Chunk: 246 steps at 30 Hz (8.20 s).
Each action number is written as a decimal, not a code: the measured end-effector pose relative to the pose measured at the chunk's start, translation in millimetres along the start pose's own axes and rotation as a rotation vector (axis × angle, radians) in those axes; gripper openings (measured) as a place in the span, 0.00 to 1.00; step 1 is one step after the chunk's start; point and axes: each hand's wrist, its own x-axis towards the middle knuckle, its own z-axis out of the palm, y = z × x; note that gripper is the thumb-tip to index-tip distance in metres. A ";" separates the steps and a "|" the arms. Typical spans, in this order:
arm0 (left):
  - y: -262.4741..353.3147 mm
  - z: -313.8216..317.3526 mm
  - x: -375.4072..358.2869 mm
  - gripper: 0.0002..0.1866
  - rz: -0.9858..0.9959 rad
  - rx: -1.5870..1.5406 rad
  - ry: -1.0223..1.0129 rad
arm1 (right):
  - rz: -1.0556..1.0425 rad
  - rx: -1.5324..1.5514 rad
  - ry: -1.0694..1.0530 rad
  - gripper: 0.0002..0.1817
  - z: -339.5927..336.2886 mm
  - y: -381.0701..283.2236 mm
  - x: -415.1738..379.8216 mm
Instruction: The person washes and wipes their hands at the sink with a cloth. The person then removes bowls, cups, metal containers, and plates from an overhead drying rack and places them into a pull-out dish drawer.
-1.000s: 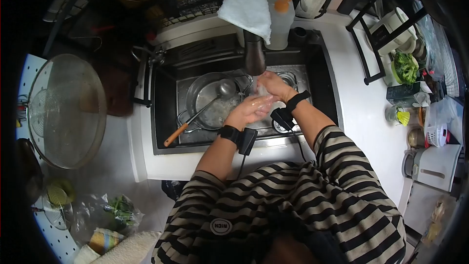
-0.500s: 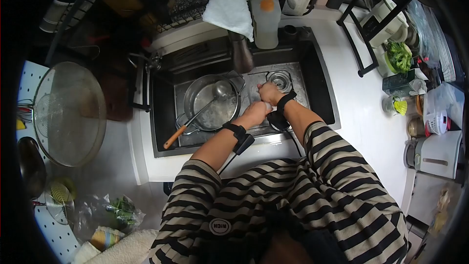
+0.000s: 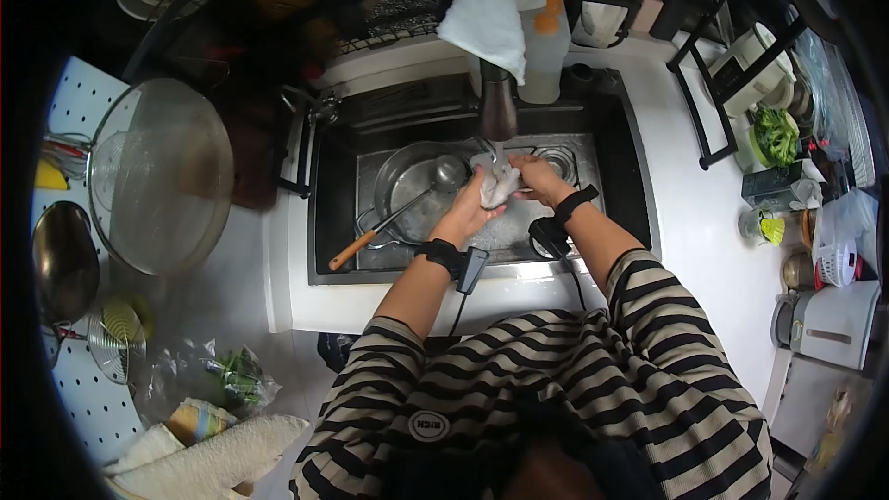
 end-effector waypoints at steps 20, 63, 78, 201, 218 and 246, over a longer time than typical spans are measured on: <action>-9.0 20.9 20.3 0.06 0.769 0.631 0.407 | -0.791 -0.534 0.336 0.13 39.7 -10.6 -25.7; 6.3 13.3 24.5 0.16 0.072 0.050 -0.144 | -1.046 -0.908 0.289 0.17 46.1 6.6 -10.5; -9.3 -18.1 32.3 0.21 -0.037 -0.399 -0.204 | -1.206 -0.771 0.042 0.07 46.1 16.5 -36.5; -109.7 -24.7 -366.1 0.10 0.510 -0.020 0.552 | -0.954 -1.516 -0.038 0.47 136.0 157.4 -145.1; -116.7 -125.1 -451.0 0.10 0.474 -0.048 0.775 | -1.124 -1.435 -0.146 0.54 472.2 163.5 -68.1; -20.2 -8.3 -224.6 0.34 0.111 0.338 -0.030 | -0.959 -0.621 -0.247 0.17 59.2 37.2 -209.5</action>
